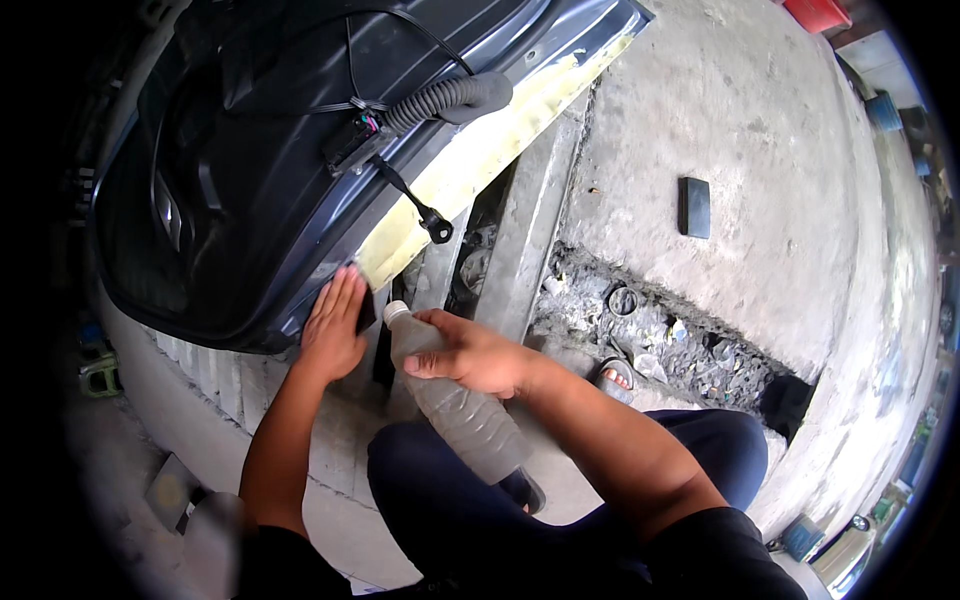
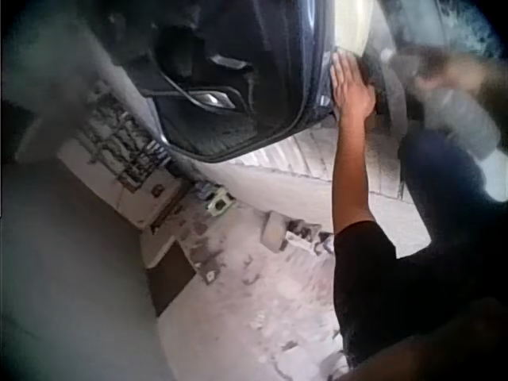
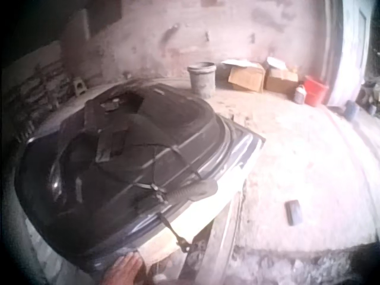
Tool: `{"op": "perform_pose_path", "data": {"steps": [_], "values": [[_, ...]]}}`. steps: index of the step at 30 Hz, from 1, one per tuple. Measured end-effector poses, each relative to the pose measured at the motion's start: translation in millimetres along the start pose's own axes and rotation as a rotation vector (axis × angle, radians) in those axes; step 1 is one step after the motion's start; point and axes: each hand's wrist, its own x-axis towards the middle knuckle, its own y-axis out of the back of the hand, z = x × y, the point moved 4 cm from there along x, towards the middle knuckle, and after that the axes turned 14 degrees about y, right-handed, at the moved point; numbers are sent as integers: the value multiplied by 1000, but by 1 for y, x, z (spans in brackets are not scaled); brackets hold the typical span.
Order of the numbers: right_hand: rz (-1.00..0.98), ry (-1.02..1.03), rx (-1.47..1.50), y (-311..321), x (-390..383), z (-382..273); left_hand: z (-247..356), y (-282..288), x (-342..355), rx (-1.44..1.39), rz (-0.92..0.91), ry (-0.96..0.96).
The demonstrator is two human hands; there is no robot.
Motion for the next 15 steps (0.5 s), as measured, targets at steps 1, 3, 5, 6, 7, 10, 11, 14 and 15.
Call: {"op": "perform_pose_path", "data": {"steps": [1, 3, 5, 6, 7, 10, 11, 14, 15], "values": [[-16, 10, -9, 3, 1, 5, -5, -5, -7, 34, 11, 2], [-66, 34, -16, -2, 5, 8, 1, 2, -7, 25, -37, 67], [-120, 59, -25, -12, 9, 3, 19, 1, 22, -33, 72, -2], [-144, 69, -21, -19, 11, 2, 24, 3, 34, -61, 131, -30], [-162, 77, -23, -26, 13, 0, 30, 6, 45, -52, 163, -13], [-191, 40, -160, -21, 6, -3, 18, 0, 38, -48, 107, 2], [-188, 28, -238, -10, 3, -8, 10, -8, 21, -43, 89, 12], [-197, 19, -310, 0, -2, -5, 0, -10, -9, 13, 25, 73], [-194, 27, -307, 0, -1, -6, -1, -8, -12, 38, 1, 99]]}}
